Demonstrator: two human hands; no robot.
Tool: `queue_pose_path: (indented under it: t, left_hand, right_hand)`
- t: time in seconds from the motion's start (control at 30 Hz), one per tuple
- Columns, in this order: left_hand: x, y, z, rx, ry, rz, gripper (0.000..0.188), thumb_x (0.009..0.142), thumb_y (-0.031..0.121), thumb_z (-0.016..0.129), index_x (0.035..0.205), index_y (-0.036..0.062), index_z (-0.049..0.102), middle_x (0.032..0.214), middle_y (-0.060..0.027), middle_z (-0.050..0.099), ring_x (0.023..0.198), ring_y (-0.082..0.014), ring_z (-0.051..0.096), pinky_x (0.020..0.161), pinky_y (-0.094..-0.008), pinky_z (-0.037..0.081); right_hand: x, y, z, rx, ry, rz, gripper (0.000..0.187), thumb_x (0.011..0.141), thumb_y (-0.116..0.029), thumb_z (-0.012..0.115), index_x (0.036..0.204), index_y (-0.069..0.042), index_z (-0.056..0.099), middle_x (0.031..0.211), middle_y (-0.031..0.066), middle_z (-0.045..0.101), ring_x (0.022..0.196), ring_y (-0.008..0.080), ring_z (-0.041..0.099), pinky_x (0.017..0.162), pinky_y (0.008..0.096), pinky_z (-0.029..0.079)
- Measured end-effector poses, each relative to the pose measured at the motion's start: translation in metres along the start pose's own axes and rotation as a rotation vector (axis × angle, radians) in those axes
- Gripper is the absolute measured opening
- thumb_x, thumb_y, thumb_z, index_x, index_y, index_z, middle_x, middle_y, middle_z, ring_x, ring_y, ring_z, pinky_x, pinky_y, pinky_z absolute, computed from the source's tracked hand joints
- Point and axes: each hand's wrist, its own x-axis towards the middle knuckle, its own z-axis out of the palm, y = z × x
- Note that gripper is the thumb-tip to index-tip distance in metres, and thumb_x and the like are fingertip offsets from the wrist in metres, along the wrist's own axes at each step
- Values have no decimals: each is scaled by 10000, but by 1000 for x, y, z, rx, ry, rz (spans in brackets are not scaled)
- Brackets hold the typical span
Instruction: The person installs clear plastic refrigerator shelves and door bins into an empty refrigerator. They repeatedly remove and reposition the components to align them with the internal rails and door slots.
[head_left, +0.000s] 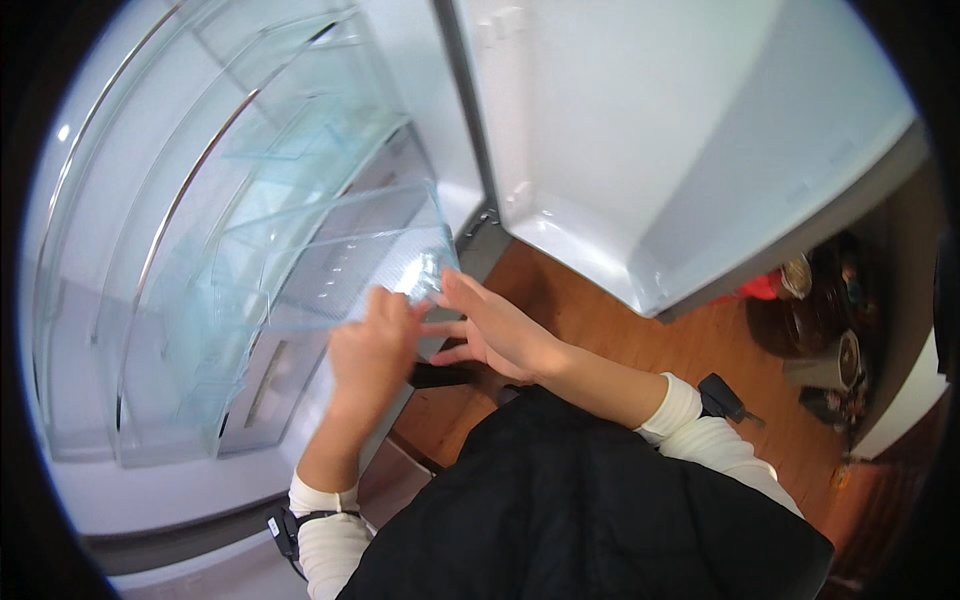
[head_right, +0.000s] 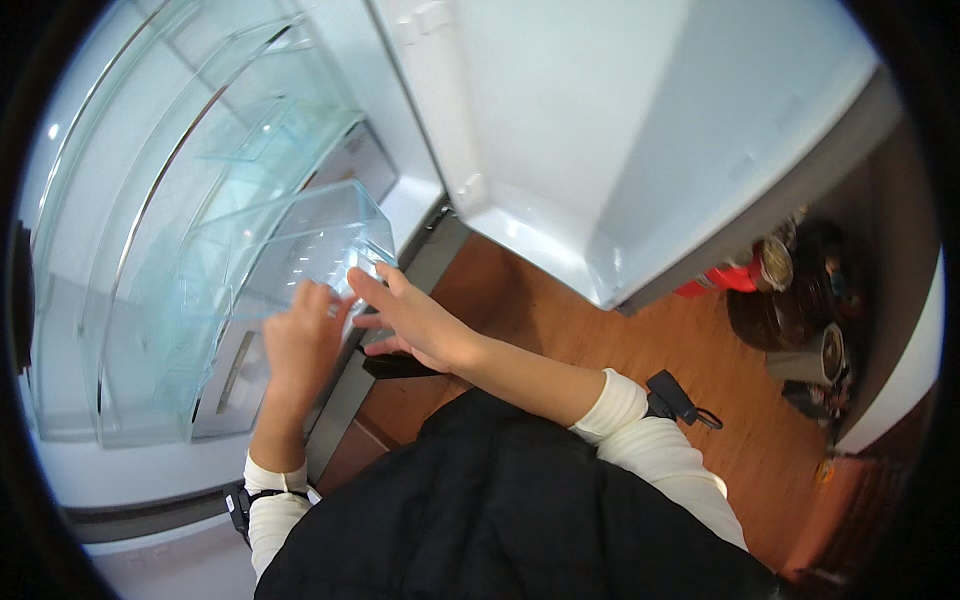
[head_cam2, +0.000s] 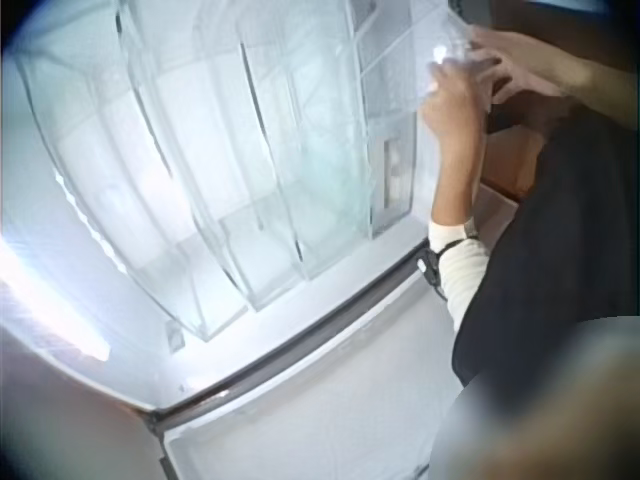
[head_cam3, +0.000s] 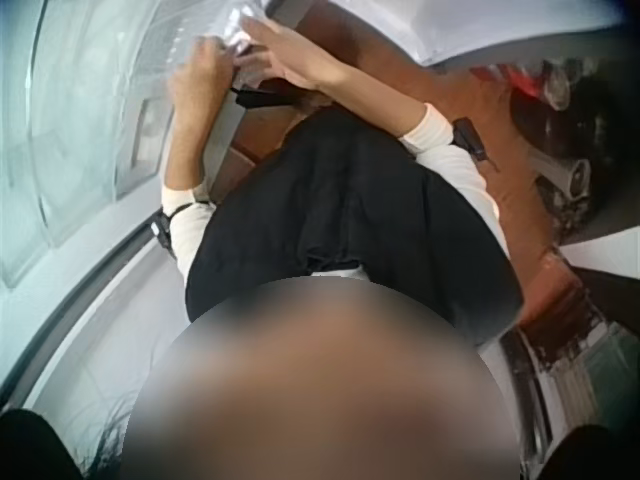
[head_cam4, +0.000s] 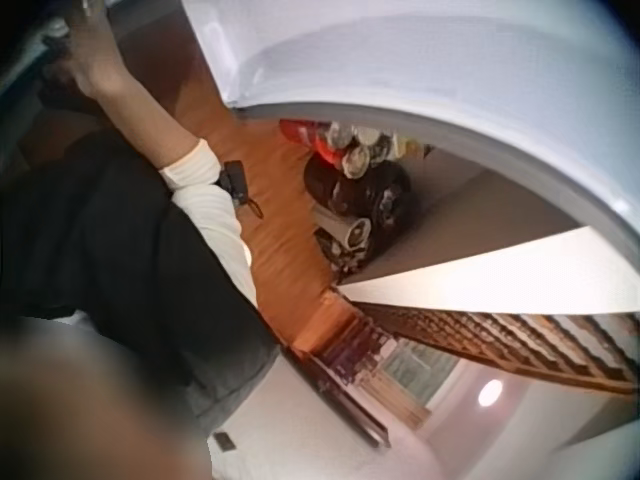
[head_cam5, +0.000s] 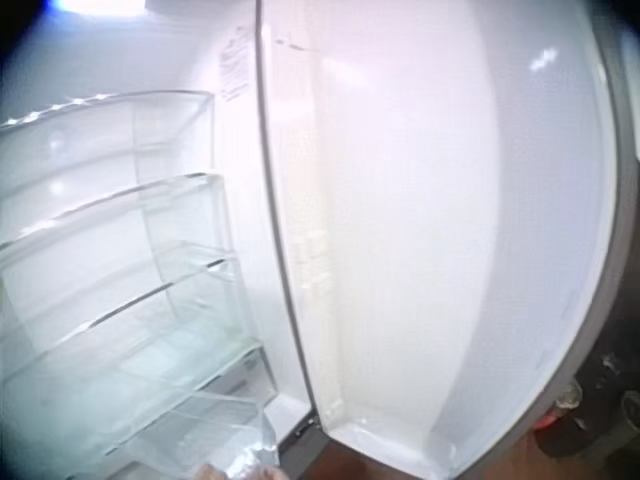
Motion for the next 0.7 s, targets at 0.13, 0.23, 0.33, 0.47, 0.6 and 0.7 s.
queue_pose_path:
  t: [0.13, 0.23, 0.33, 0.47, 0.6, 0.7]
  left_hand:
    - [-13, 91, 20, 48, 28, 273, 110, 779, 179, 541, 728, 100, 482, 668, -11, 440, 356, -113, 485, 315, -258, 371]
    - [-19, 136, 25, -54, -59, 387, 66, 766, 151, 530, 733, 100, 505, 663, 1, 428, 366, -92, 489, 321, -238, 378]
    - [-20, 172, 37, -267, -75, 455, 85, 778, 142, 553, 822, 69, 554, 732, -24, 506, 408, -129, 528, 348, -251, 405]
    - [-10, 172, 48, -682, 15, 543, 195, 772, 90, 628, 959, 53, 592, 918, -79, 617, 536, -167, 609, 418, -256, 456]
    - [5, 109, 67, -983, 123, 25, 169, 831, -15, 572, 992, 15, 613, 958, -118, 648, 636, -126, 613, 501, -221, 473]
    - [26, 63, 99, -1022, 235, -440, 323, 824, 82, 642, 1118, 9, 529, 1128, -112, 503, 730, -121, 482, 642, -224, 431]
  right_hand:
    - [-47, 35, -51, 71, 154, 14, 913, 793, -491, 644, 1344, 10, 116, 1240, 138, 407, 1166, 250, 435, 892, 418, 427]
    - [-87, 68, -81, 199, 352, -162, 595, 833, -353, 633, 1203, -43, 285, 1157, 105, 432, 1059, 202, 486, 836, 389, 454]
    - [-118, 94, -114, 265, 515, -312, 382, 852, -221, 570, 1138, -66, 369, 1126, 87, 444, 1021, 195, 501, 846, 353, 450]
    - [-136, 94, -151, 179, 678, -438, 402, 837, -162, 541, 1177, -54, 354, 1156, 111, 434, 1028, 239, 512, 864, 390, 460]
    - [-145, 76, -169, 46, 830, -485, 453, 833, -150, 529, 1222, -44, 323, 1212, 134, 415, 1037, 284, 522, 865, 431, 468]
    - [-141, 65, -170, 22, 879, -548, 458, 846, -169, 513, 1236, -32, 315, 1220, 146, 424, 1037, 297, 533, 870, 444, 468]
